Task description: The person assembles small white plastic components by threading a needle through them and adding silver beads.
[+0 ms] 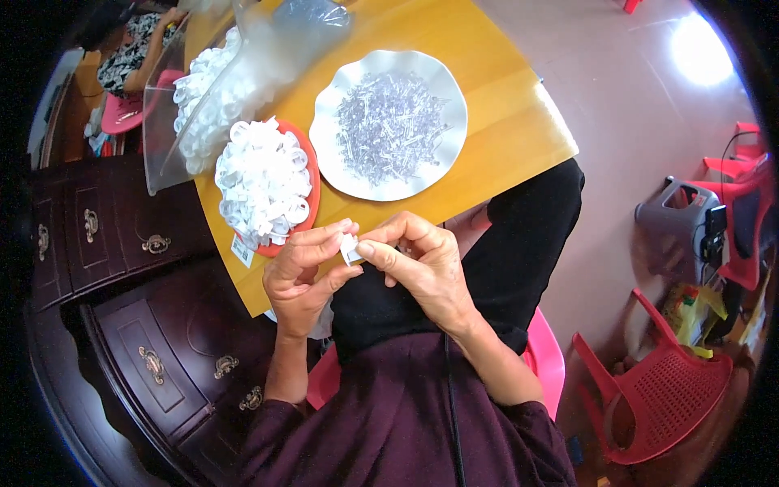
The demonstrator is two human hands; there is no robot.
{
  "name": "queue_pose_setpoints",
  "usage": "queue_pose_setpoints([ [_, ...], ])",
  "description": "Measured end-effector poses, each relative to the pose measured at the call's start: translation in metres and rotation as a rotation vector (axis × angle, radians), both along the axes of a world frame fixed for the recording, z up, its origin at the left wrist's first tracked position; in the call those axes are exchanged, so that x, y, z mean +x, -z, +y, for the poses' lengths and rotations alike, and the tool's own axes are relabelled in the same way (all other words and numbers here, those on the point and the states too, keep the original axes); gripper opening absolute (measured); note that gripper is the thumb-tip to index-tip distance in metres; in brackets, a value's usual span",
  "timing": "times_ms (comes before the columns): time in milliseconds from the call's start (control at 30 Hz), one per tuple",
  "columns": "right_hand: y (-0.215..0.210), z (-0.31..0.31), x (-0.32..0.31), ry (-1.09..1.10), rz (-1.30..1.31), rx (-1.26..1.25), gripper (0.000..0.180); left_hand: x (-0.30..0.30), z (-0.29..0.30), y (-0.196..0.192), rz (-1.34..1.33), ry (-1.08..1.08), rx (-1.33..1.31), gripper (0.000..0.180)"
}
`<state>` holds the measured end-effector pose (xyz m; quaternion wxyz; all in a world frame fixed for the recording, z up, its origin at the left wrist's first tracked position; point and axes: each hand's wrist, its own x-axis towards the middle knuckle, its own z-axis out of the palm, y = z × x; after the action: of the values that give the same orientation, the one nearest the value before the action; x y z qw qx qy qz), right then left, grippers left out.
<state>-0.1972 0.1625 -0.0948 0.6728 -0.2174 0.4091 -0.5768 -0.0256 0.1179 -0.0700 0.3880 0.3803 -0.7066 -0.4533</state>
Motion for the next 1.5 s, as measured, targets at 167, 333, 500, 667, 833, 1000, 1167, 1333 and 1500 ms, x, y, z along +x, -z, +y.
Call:
queue_pose_setpoints([
  [167, -0.012, -0.020, -0.009, -0.059, 0.116, 0.128, 0.017, 0.008, -0.039, -0.024, -0.391, -0.089, -0.468, 0.035],
  [333, 0.000, -0.032, -0.031, 0.156, 0.942, -0.152, 0.017, 0.063, -0.140, -0.066, -0.309, -0.481, -0.781, 0.034],
  [500, -0.009, -0.042, -0.043, 0.217, 1.517, -0.129, 0.019, 0.079, -0.167, -0.077, -0.473, -0.544, -0.813, 0.039],
  [667, -0.002, -0.052, -0.042, 0.176, 1.606, -0.105, 0.015, 0.014, -0.116, -0.032, -0.536, -0.201, -0.652, 0.038],
  [833, 0.003, -0.061, -0.033, 0.176, 1.601, -0.179, 0.009, -0.055, -0.100, 0.012, -0.405, -0.039, -0.397, 0.030],
  [1000, 0.008, -0.059, -0.035, 0.209, 1.586, -0.186, 0.007, -0.074, -0.105, 0.021, -0.467, -0.064, -0.364, 0.020],
  [1167, 0.011, -0.056, -0.038, 0.218, 1.525, -0.208, 0.007, -0.073, -0.103, 0.016, -0.359, -0.070, -0.206, 0.011],
  [1333, 0.001, -0.053, -0.042, 0.320, 1.286, -0.243, 0.011, -0.062, -0.100, 0.005, -0.188, -0.102, 0.015, 0.006],
  [1500, -0.004, -0.052, -0.034, 0.272, 0.793, -0.220, 0.019, -0.051, -0.086, 0.001, 0.168, -0.060, 0.419, 0.009],
])
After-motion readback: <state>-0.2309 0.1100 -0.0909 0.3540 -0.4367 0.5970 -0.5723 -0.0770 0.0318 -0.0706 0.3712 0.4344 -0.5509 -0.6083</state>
